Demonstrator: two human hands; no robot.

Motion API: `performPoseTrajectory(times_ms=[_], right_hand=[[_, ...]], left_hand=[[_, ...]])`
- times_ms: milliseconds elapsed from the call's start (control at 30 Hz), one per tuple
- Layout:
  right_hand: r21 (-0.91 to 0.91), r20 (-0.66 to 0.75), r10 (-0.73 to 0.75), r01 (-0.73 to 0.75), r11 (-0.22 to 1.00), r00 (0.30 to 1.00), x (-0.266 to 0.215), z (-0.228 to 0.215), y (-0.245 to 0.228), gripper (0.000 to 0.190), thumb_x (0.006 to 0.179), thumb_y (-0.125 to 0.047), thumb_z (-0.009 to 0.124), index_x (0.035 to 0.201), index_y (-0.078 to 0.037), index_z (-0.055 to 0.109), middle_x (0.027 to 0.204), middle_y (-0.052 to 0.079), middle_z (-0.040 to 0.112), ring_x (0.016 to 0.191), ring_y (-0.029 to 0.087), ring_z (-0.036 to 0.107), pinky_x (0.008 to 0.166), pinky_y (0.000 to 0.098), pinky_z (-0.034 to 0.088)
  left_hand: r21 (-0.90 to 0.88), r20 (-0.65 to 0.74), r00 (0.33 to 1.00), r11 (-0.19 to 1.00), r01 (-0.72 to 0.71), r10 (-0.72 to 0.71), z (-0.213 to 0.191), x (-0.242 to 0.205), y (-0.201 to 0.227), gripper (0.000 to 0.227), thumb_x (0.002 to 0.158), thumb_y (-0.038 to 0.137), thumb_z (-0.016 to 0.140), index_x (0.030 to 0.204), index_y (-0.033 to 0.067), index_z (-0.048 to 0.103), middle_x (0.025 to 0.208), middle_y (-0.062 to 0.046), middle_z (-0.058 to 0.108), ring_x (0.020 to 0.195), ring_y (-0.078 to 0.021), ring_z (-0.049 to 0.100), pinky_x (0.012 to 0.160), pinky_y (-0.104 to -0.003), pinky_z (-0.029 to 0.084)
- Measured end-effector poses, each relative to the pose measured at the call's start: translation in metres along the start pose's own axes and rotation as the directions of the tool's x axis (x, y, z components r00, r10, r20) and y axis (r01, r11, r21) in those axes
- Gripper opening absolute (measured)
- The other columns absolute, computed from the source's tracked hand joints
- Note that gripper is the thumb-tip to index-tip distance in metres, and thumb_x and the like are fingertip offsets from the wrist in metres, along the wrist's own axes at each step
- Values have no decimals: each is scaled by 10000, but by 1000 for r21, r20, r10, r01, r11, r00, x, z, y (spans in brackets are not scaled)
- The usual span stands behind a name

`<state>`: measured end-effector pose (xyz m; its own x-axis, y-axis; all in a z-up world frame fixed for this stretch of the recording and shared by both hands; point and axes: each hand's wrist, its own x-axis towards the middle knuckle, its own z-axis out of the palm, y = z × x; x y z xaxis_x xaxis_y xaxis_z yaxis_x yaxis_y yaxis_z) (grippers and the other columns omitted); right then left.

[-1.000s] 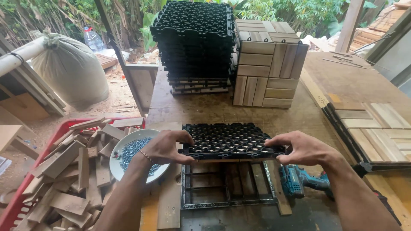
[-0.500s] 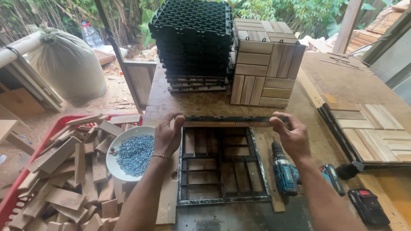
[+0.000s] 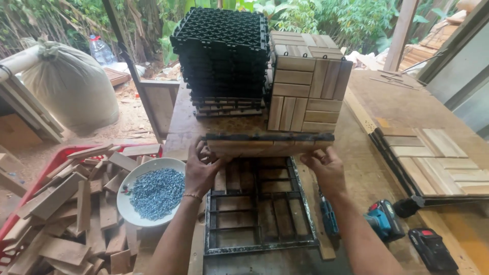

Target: The person uses a cordless drill to drive screws through a black plastic grid into small wooden blocks arranged in a herringbone pattern. After securing the blocks, the person flips the grid to reveal the finished wooden panel and stacks it with other completed panels.

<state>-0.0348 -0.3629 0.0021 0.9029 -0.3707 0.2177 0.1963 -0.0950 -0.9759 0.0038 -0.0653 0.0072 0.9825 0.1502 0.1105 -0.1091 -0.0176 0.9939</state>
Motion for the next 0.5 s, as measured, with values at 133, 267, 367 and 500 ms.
performPoseTrajectory(times_ms=[133, 267, 367, 500], right_hand=[[-41, -86, -20, 17, 999, 996, 9, -10, 36, 759, 739, -54, 863, 1443, -7, 583, 1398, 331, 587, 1131, 408, 670, 960, 531, 588], [-316, -75, 157, -173, 933, 985, 33, -5, 40, 657, 752, -267, 821, 1393, -200, 693, 1321, 19, 731, 1231, 115, 626, 1009, 294, 487], [-83, -84, 229, -236, 968, 970, 9, -5, 20, 529, 781, -71, 820, 1301, -33, 739, 1136, 133, 788, 1039, 206, 702, 938, 357, 583], [-194, -67, 210, -219, 956, 975, 2, 4, -33, 462, 850, -149, 724, 1295, -28, 736, 1105, 151, 796, 1035, 244, 721, 898, 386, 610]], left_hand=[[172, -56, 998, 984, -33, 43, -2, 29, -93, 917, 676, 301, 891, 1490, 125, 509, 1403, -194, 615, 1218, -399, 626, 1059, -507, 529], [210, -4, 1000, 978, -5, 6, -6, 54, -90, 562, 739, 275, 808, 1289, 213, 710, 1256, -23, 765, 1160, -185, 696, 995, -342, 551], [235, 35, 994, 968, 92, -103, -4, 27, -70, 440, 769, 333, 799, 1195, 239, 742, 1187, -31, 793, 959, -204, 699, 826, -361, 585], [59, 7, 1000, 998, 15, -16, -3, 22, -20, 437, 757, 327, 793, 1134, 108, 765, 1066, -103, 811, 884, -297, 802, 676, -380, 684]])
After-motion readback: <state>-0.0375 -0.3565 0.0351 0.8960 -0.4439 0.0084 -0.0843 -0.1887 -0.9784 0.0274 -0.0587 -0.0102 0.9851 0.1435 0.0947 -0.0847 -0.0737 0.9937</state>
